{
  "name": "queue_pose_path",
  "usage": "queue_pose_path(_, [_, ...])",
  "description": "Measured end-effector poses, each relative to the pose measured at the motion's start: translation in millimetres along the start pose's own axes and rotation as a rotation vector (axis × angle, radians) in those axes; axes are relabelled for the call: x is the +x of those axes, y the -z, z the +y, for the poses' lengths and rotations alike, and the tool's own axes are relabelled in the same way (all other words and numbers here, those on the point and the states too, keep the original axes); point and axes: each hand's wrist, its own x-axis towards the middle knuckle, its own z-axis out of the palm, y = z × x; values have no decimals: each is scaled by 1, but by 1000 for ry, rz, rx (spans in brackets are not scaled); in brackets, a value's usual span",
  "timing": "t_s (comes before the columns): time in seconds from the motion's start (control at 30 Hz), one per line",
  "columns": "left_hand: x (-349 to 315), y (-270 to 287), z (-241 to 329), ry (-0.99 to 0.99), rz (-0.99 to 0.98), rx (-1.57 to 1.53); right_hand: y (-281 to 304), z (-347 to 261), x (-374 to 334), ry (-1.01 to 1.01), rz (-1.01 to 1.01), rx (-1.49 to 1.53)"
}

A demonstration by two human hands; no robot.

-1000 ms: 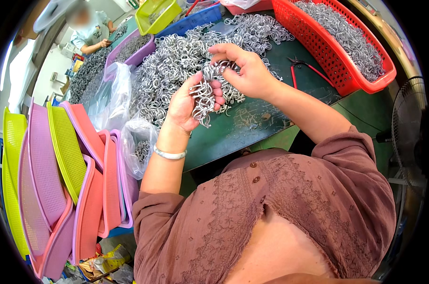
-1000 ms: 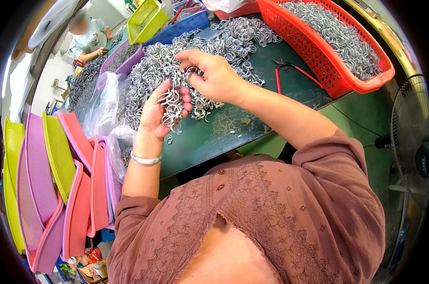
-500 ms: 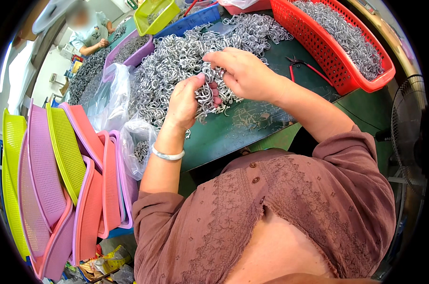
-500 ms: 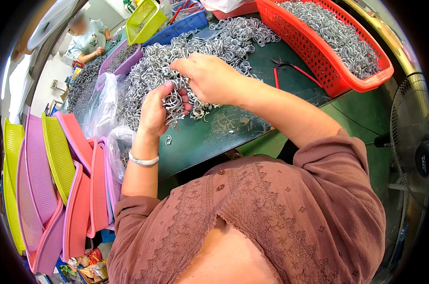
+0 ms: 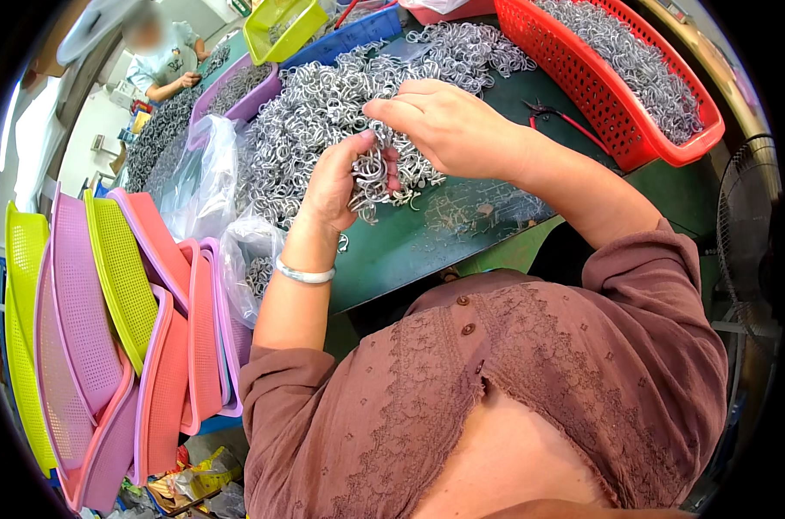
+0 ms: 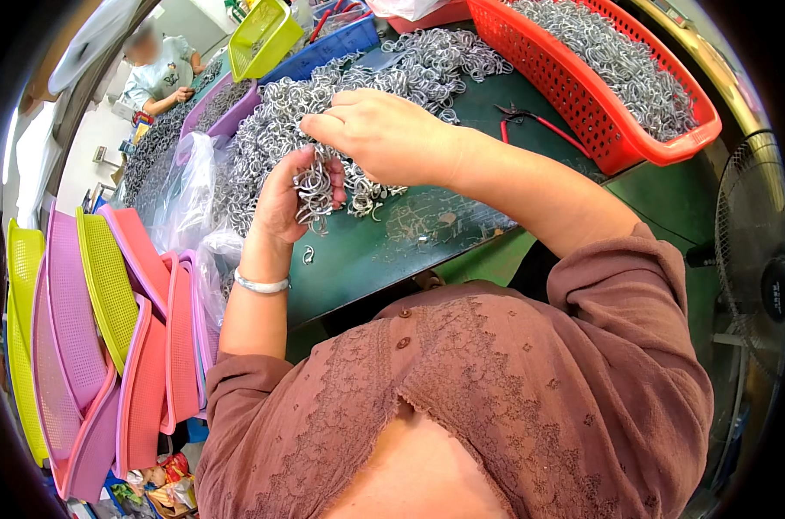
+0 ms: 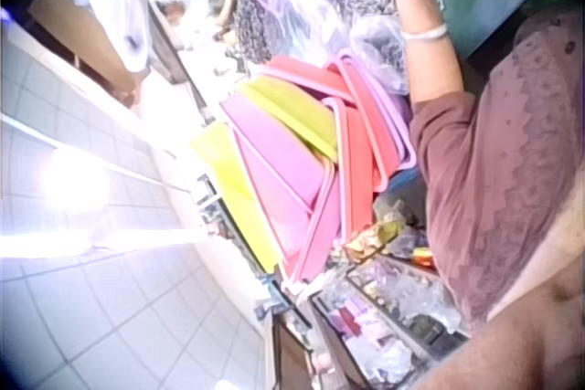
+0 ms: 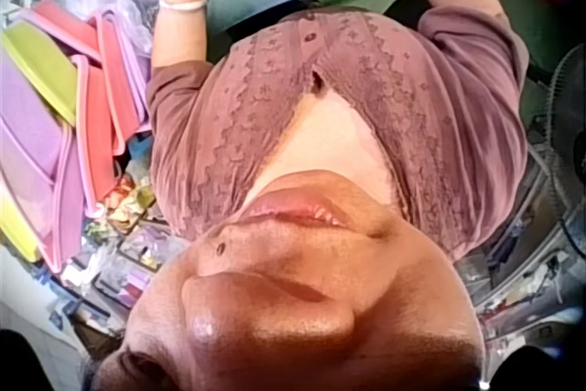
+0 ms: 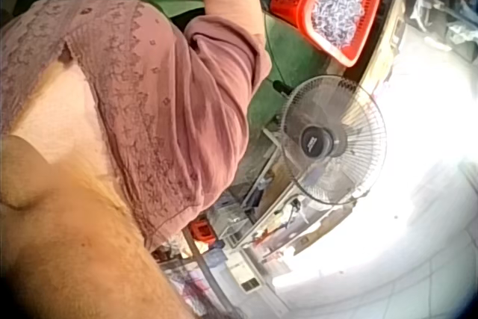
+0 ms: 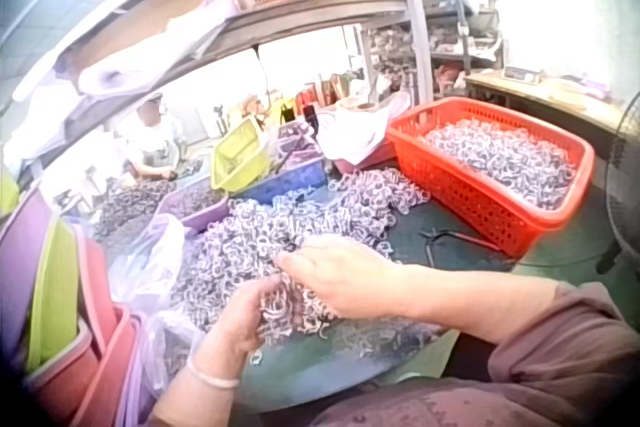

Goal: The person connects metal rings together by hand at a workstation table to assemble a chain.

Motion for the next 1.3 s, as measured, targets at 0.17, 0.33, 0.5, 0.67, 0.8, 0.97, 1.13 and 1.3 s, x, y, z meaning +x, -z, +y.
queue_pose_path(0.17, [-1, -4, -3, -43, -5, -68, -3, -2, -2, 58, 83, -27])
queue_pose_path(0.33, [-3, -6, -1, -65, 71, -55, -8, -2, -7, -26, 58, 15])
queue_pose_path(0.5, [-6, -19, 0, -82, 174, -51, -3, -3, -4, -91, 17, 93])
queue_pose_path(0.67, [1, -13, -6, -46, 143, -53, -5, 0, -1, -114, -76, 48])
queue_pose_path(0.8, [4, -17, -7, -37, 177, -87, -8, 6, -1, -90, -79, 28])
queue_pose_path(0.97, [5, -18, -7, -11, 186, -70, -9, 8, -2, -98, -114, 28])
queue_pose_path(1.13, [11, -10, -5, 19, 105, -93, 4, 4, 10, -56, -186, -30])
queue_pose_path(1.3, [4, -11, 0, -81, 65, 15, -3, 17, 5, -271, -163, 178])
